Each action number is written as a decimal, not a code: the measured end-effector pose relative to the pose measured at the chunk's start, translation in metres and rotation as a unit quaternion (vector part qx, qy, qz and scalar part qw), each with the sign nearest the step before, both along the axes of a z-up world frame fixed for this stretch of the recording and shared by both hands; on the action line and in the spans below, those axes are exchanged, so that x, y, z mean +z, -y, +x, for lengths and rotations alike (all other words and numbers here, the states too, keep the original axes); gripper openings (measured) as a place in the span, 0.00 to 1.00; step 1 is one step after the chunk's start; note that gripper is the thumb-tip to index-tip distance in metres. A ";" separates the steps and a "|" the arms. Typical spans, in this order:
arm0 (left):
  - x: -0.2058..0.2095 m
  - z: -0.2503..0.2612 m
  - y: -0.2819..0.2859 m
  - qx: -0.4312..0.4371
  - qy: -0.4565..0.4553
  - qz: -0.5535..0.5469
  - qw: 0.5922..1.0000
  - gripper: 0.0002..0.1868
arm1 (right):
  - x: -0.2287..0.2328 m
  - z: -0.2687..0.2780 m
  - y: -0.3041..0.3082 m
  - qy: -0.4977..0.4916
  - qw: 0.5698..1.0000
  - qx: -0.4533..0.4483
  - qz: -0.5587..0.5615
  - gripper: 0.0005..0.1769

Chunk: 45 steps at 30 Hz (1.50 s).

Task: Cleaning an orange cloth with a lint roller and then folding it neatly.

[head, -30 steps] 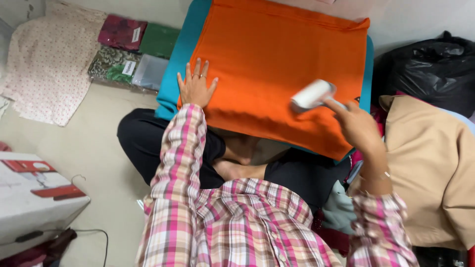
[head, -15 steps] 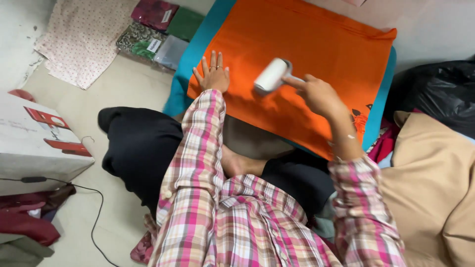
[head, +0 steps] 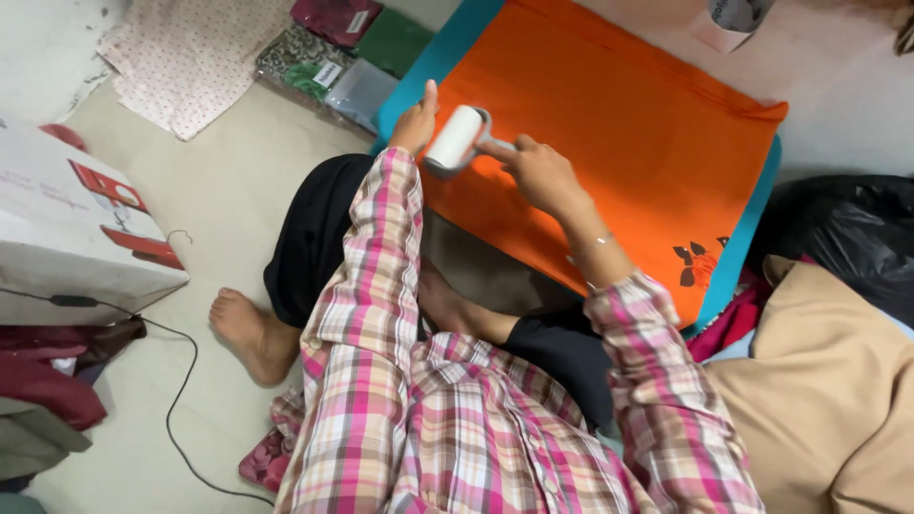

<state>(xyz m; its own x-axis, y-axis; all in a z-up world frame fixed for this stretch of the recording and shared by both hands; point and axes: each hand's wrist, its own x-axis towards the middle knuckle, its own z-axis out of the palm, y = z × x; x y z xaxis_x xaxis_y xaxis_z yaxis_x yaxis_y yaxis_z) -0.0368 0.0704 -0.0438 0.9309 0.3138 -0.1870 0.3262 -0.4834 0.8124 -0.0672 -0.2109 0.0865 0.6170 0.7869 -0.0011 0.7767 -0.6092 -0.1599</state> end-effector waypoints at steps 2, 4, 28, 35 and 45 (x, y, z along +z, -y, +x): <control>0.032 -0.038 0.016 0.015 0.027 -0.058 0.998 0.54 | -0.006 -0.002 -0.018 -0.014 1.000 -0.006 0.006 0.24; 0.049 -0.056 0.024 0.029 0.055 -0.116 0.991 0.53 | -0.001 -0.003 -0.020 -0.029 0.999 -0.013 0.012 0.26; -0.010 -0.062 0.045 -0.086 -0.013 0.322 0.943 0.40 | -0.041 0.066 0.087 0.016 0.969 -0.243 -0.043 0.27; -0.012 0.006 0.068 -0.050 0.088 0.342 0.934 0.29 | -0.005 0.020 0.056 -0.012 0.976 -0.204 -0.081 0.27; 0.010 0.047 0.082 -0.158 0.137 0.254 0.944 0.35 | -0.056 0.109 -0.026 0.081 0.964 -0.248 -0.051 0.30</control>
<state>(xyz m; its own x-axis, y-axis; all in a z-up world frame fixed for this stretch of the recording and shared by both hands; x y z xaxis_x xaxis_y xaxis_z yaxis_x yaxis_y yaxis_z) 0.0106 -0.0114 -0.0336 0.9848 -0.0032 0.1736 -0.0880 -0.8713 0.4829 0.0415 -0.1852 0.0306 0.9161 0.3957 0.0649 0.3954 -0.9183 0.0187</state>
